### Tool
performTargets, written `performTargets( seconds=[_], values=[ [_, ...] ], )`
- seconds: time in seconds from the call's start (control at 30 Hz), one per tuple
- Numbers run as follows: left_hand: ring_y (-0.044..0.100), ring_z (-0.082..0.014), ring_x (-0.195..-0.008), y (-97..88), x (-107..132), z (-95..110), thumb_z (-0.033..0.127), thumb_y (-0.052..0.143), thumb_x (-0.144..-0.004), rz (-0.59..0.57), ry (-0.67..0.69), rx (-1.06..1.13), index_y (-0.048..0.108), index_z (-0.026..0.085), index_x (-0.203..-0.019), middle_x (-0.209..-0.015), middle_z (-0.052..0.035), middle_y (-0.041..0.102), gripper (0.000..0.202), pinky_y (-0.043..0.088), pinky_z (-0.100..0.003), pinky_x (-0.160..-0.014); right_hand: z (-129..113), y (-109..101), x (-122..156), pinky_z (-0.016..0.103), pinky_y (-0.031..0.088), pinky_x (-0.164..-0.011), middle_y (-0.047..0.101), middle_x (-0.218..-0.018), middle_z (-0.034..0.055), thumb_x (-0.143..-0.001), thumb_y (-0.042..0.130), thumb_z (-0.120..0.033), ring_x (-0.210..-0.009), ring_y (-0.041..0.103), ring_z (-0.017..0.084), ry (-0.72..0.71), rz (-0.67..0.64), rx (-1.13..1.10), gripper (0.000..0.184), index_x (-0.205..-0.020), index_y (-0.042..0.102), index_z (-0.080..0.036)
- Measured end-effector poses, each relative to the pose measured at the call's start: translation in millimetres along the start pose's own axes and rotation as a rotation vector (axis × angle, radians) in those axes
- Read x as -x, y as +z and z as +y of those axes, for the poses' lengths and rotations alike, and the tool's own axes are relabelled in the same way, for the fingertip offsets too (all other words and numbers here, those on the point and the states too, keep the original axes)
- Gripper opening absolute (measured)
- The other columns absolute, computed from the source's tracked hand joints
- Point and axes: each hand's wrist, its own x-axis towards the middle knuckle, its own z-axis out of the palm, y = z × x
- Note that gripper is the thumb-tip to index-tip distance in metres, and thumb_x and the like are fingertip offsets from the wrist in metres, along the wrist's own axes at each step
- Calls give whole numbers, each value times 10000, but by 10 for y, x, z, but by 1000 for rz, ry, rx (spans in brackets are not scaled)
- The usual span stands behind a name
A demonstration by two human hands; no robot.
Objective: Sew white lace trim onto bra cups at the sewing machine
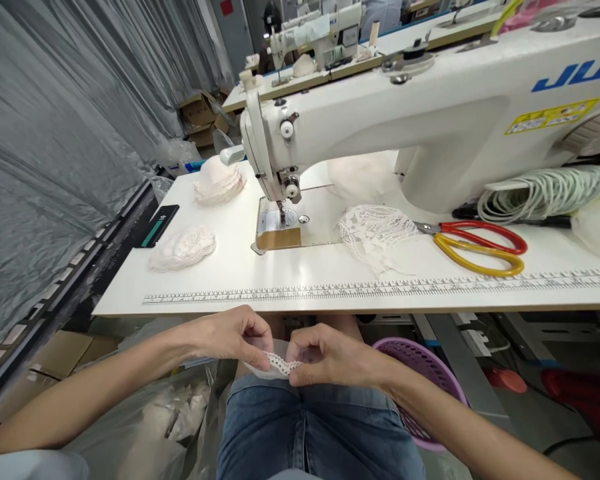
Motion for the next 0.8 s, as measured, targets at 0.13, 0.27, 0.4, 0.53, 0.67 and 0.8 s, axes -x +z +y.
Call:
performTargets(
  seconds=[0.13,0.27,0.4,0.53,0.67,0.8],
  values=[
    [492,-67,-545,-134,277,85,323,806,-577,64,-38,51,678,126,-714,-594,30,582,273,383,-183,-535,33,-29,-50,225,343,-596,503,-699,-13,-710,682,-408,-662,451,111,-23,-44,18,294,-724,600,-127],
    [538,-96,-621,-368,429,366,337,793,-609,134,129,-40,689,136,-723,-649,11,614,254,433,-220,-629,-440,-391,-32,228,356,-576,507,-694,-5,-775,610,-452,-651,471,122,-69,59,236,314,-743,582,-140],
    [585,-162,-859,-655,222,641,265,763,-671,402,622,-200,696,160,-713,-885,-37,635,131,435,-296,-825,-1130,-850,72,247,373,-604,557,-726,11,-867,512,-413,-672,508,140,-258,360,796,277,-738,578,-177],
    [537,-190,-972,-853,-339,560,197,750,-690,659,854,-382,707,200,-664,-959,-36,583,50,358,-379,-935,-1315,-1099,72,261,365,-595,581,-791,35,-922,415,-305,-687,525,147,-312,429,1157,232,-809,581,-189],
    [490,-201,-994,-928,-823,268,162,735,-707,700,748,-603,722,229,-693,-945,-33,564,70,322,-428,-932,-1059,-1164,-93,268,386,-632,615,-839,29,-878,527,-353,-763,566,176,-162,210,1152,171,-845,606,-206],
    [468,-182,-929,-993,-942,143,222,736,-714,681,759,-680,735,243,-706,-930,-32,545,23,346,-387,-865,-885,-1224,-400,250,405,-610,630,-785,17,-904,478,-375,-689,571,152,-133,241,929,237,-827,618,-201]
  ],
)
